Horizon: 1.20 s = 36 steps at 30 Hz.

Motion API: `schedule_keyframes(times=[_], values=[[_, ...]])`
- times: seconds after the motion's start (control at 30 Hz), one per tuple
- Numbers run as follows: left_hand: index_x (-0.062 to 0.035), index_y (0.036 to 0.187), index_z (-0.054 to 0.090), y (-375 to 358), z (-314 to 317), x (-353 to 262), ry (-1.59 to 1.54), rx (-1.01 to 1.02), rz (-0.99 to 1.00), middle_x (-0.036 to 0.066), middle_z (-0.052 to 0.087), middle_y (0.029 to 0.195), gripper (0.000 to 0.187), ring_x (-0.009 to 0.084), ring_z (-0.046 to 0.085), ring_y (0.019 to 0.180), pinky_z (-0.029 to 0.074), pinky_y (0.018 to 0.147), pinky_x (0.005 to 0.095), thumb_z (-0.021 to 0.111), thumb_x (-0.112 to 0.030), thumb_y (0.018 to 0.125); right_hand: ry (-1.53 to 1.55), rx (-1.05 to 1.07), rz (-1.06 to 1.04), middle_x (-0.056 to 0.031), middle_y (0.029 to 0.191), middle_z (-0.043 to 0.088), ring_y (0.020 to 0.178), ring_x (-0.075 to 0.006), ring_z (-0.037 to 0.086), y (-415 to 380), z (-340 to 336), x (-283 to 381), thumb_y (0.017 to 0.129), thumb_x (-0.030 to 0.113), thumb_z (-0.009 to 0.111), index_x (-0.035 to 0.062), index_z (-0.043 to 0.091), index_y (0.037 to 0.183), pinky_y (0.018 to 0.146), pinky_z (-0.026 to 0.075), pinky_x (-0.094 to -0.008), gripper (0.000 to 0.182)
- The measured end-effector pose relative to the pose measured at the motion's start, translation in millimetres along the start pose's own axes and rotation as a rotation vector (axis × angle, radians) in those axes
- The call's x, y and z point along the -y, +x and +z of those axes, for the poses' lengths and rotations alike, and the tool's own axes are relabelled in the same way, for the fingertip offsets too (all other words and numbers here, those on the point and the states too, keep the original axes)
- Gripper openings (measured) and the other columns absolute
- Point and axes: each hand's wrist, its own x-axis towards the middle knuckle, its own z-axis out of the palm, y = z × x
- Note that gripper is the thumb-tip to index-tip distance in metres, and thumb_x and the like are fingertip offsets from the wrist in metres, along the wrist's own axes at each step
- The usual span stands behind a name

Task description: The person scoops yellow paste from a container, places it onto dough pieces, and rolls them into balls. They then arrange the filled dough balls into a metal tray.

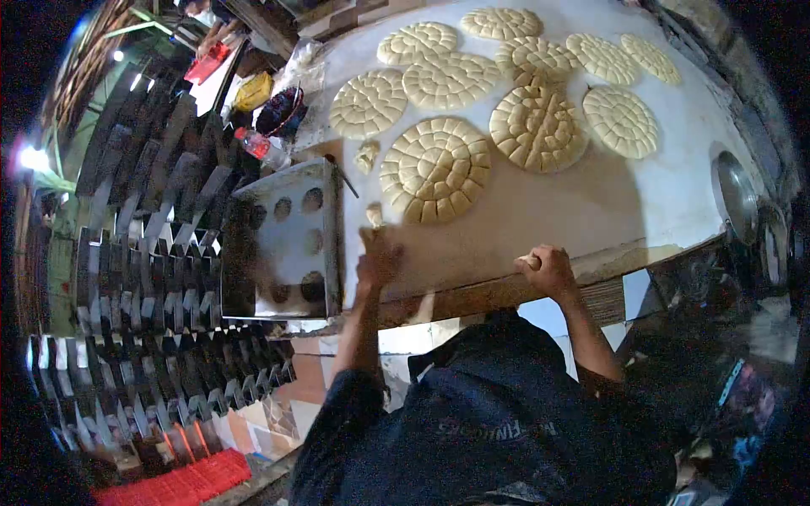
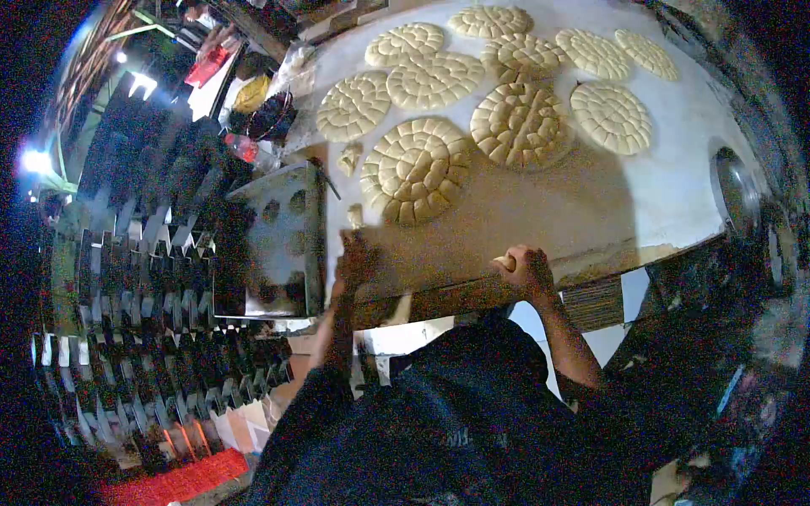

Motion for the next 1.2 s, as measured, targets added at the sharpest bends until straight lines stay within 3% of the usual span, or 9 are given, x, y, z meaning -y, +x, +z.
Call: schedule_keyframes(times=[0.13,0.43,0.63,0.83,0.9,0.97,1.0,1.13,1.2], values=[[-0.0071,0.111,0.061,-46,-24,-95,-0.246,0.322,0.213,0.023,0.058,0.114,0.031,0.0363,0.056,0.107,0.046,0.087,0.0458,0.051,-0.029,0.091,-0.062,0.211,-0.182,-0.0222,0.069,0.058,0.068,-0.0419,0.058,-14,37,58,0.075,0.038,0.069,-0.0001,0.063,0.069,0.060,0.046,-0.0480,0.039],[0.0007,0.094,0.063,-174,-53,-84,-0.914,-0.134,-0.208,0.022,0.064,0.083,0.022,0.0314,0.064,0.076,0.049,0.069,0.0370,0.053,-0.019,0.093,0.227,0.629,-0.075,-0.0078,0.085,0.059,0.074,-0.0228,0.056,-61,26,210,0.088,0.034,0.060,0.0048,0.057,0.105,0.066,0.044,-0.0387,0.033],[-0.0038,0.116,0.054,-187,-51,-118,-0.928,-0.377,-0.125,0.019,0.066,0.095,0.032,0.0284,0.066,0.087,0.050,0.074,0.0327,0.055,0.000,0.084,0.426,0.239,-0.118,-0.0170,0.084,0.061,0.076,-0.0280,0.060,-98,75,204,0.096,0.030,0.049,0.0004,0.058,0.092,0.067,0.045,-0.0360,0.031],[0.0012,0.094,0.057,-163,-43,-111,-0.518,-0.076,0.015,0.027,0.060,0.086,0.019,0.0462,0.057,0.082,0.046,0.071,0.0516,0.054,-0.010,0.080,0.159,0.333,-0.072,-0.0184,0.086,0.061,0.082,-0.0334,0.061,-81,50,195,0.093,0.023,0.053,0.0023,0.058,0.092,0.066,0.047,-0.0403,0.021],[0.0029,0.089,0.055,-145,-43,-104,-0.372,0.197,0.091,0.027,0.058,0.082,0.022,0.0450,0.056,0.080,0.044,0.072,0.0502,0.052,-0.018,0.084,-0.184,0.163,-0.489,-0.0189,0.099,0.060,0.092,-0.0360,0.059,-64,68,141,0.088,0.020,0.056,0.0042,0.058,0.098,0.073,0.049,-0.0437,0.018],[0.0033,0.091,0.057,-124,-65,-113,-0.832,0.322,0.112,0.022,0.059,0.082,0.030,0.0389,0.056,0.080,0.045,0.074,0.0437,0.048,-0.026,0.091,-0.255,0.129,-0.558,-0.0192,0.103,0.059,0.094,-0.0374,0.057,-30,91,67,0.084,0.017,0.059,0.0058,0.057,0.100,0.078,0.050,-0.0455,0.020],[-0.0018,0.122,0.055,-120,-83,-121,-1.160,0.534,-0.183,0.013,0.063,0.096,0.036,0.0265,0.059,0.085,0.047,0.077,0.0381,0.050,-0.020,0.091,-0.233,0.137,-0.493,-0.0192,0.099,0.059,0.091,-0.0367,0.057,-4,59,73,0.083,0.015,0.060,0.0057,0.056,0.097,0.077,0.049,-0.0442,0.017],[-0.0021,0.103,0.057,-51,-28,-86,-0.620,-0.157,0.186,0.015,0.062,0.098,0.018,0.0305,0.053,0.104,0.042,0.091,0.0418,0.052,-0.010,0.088,0.333,-0.288,-0.118,-0.0104,0.071,0.048,0.064,-0.0301,0.053,59,24,40,0.084,0.013,0.057,0.0046,0.049,0.085,0.059,0.043,-0.0394,0.012],[-0.0053,0.095,0.058,-38,48,-52,-0.792,-0.221,-0.314,0.014,0.059,0.088,0.014,0.0316,0.054,0.095,0.043,0.085,0.0448,0.057,-0.010,0.082,0.334,-0.101,-0.048,-0.0089,0.071,0.047,0.064,-0.0288,0.051,52,16,13,0.083,0.013,0.058,0.0057,0.049,0.084,0.062,0.043,-0.0376,0.012]])
